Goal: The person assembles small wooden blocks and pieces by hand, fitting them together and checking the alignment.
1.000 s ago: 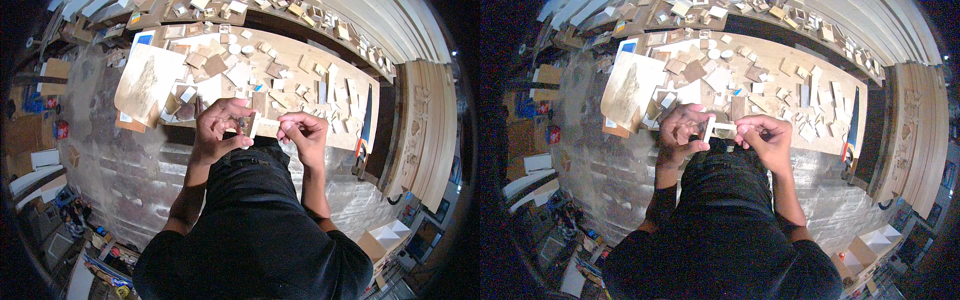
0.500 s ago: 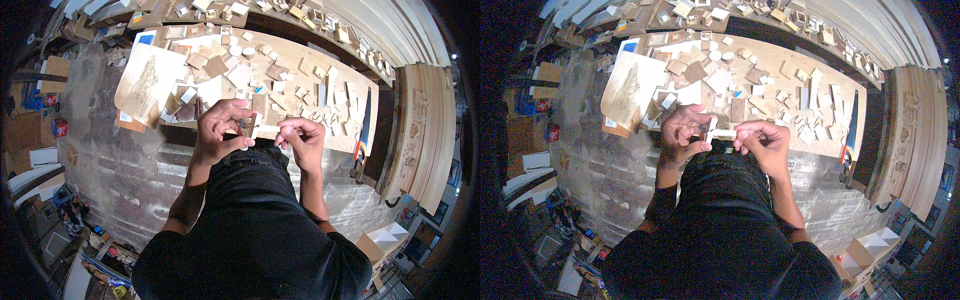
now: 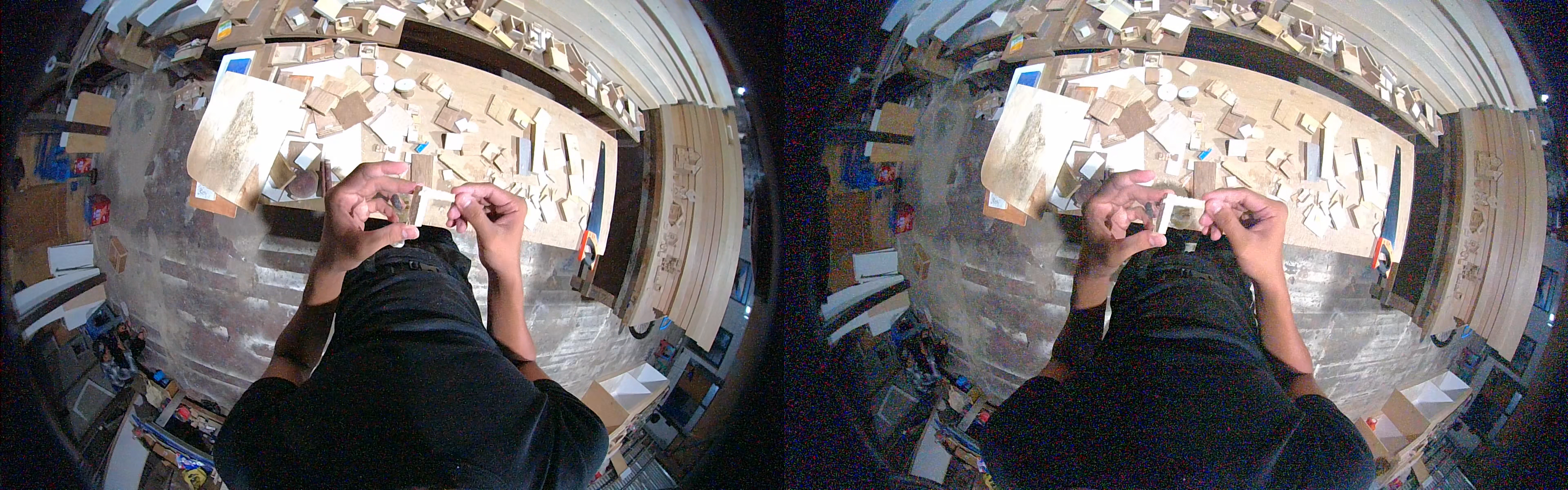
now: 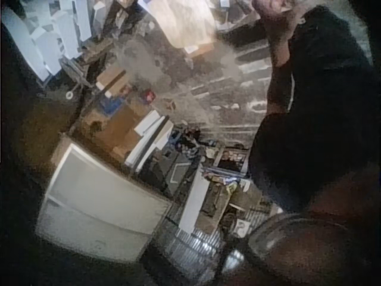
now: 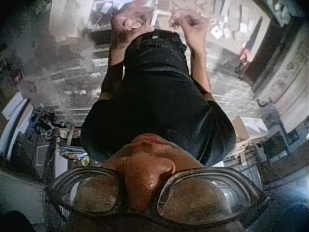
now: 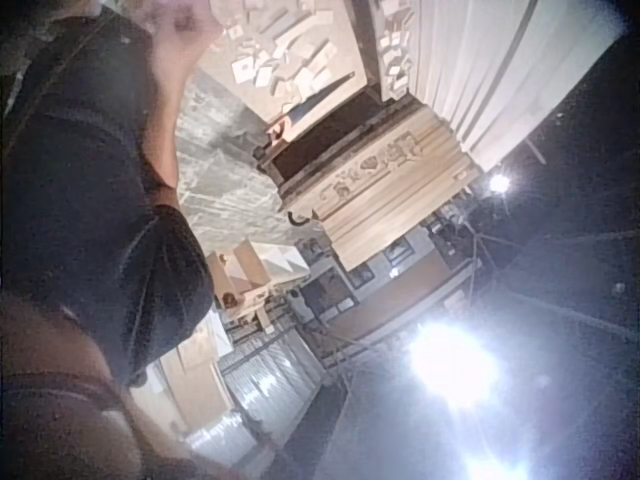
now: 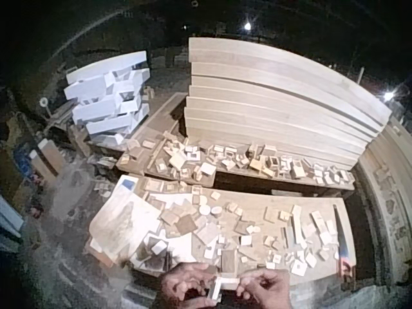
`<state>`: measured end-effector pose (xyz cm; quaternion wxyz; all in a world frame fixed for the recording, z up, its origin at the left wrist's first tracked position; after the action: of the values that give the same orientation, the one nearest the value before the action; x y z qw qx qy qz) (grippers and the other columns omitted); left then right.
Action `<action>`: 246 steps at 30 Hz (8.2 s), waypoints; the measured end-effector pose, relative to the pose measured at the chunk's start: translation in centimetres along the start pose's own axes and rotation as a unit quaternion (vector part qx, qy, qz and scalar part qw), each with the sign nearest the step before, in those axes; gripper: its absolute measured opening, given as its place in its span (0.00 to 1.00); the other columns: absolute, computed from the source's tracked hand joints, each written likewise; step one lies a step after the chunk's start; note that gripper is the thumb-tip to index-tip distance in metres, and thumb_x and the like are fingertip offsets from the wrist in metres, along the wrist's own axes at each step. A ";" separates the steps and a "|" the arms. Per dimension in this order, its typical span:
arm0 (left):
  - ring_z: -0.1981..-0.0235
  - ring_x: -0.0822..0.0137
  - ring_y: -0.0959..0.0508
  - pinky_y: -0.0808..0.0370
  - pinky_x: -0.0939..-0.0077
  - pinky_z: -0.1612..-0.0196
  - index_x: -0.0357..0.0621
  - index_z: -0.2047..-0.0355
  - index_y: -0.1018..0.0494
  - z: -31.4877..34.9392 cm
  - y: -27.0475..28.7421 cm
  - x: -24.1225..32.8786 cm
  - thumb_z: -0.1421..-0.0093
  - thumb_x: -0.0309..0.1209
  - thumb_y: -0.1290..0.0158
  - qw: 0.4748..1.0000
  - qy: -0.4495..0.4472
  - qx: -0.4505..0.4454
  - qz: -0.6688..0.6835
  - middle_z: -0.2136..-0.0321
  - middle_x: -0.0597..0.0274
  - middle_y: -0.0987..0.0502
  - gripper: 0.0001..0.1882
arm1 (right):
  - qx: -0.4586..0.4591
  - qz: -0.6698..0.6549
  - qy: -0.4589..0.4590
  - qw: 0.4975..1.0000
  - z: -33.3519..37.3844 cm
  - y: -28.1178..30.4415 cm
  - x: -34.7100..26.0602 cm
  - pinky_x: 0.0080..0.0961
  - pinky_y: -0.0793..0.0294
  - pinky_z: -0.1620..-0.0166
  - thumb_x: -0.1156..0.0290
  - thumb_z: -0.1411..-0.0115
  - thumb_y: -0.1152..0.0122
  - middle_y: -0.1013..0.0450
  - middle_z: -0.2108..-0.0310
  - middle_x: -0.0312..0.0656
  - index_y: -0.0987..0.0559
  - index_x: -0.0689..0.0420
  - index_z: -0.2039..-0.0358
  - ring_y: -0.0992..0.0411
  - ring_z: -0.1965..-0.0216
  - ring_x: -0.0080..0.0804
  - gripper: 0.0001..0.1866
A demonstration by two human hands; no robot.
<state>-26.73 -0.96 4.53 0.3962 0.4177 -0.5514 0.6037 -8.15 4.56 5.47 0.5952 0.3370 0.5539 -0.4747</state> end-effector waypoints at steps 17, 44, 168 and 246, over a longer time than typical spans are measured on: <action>0.54 0.68 0.20 0.22 0.80 0.61 0.35 0.43 0.34 0.5 0.0 -0.3 0.60 0.19 0.31 1.000 -0.005 -0.004 -0.025 0.56 0.47 0.20 0.41 | 0.026 -0.013 -0.007 1.000 0.8 0.6 0.0 0.17 0.28 0.75 0.78 0.37 0.40 0.22 0.76 0.43 0.19 0.68 0.64 0.24 0.76 0.24 0.06; 0.51 0.66 0.21 0.23 0.80 0.62 0.38 0.43 0.34 2.3 -2.0 -0.8 0.60 0.20 0.30 0.999 -0.011 0.009 -0.048 0.55 0.51 0.20 0.41 | -0.054 -0.001 -0.022 0.998 3.3 0.8 0.1 0.16 0.28 0.75 0.77 0.38 0.38 0.22 0.76 0.42 0.18 0.66 0.65 0.23 0.76 0.23 0.05; 0.58 0.68 0.23 0.28 0.78 0.55 0.32 0.39 0.38 2.9 3.9 -8.9 0.61 0.34 0.23 0.994 0.072 0.039 -0.073 0.55 0.52 0.21 0.51 | -0.491 -0.394 0.397 0.668 12.0 -5.4 -20.7 0.54 0.36 0.55 0.49 0.38 0.46 0.30 0.79 0.41 0.22 0.63 0.74 0.31 0.79 0.30 0.25; 0.53 0.61 0.24 0.25 0.67 0.51 0.42 0.40 0.39 -0.7 -13.4 -33.3 0.62 0.24 0.28 0.918 0.103 0.053 -0.378 0.52 0.53 0.26 0.47 | -0.129 0.215 -0.059 0.966 4.6 35.3 11.1 0.16 0.26 0.64 0.85 0.57 0.30 0.25 0.73 0.31 0.19 0.65 0.54 0.29 0.72 0.15 0.25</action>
<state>-2.99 0.20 -22.35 0.6270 0.5511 -0.2756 0.4767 25.82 9.57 -9.12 0.7531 0.3400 0.4890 -0.2797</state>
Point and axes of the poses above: each hand's wrist, its own z-axis away from the middle knuckle, its own y-axis out of the back of the hand, x = y × z, the point moved 8 cm from there along -z, towards the middle knuckle
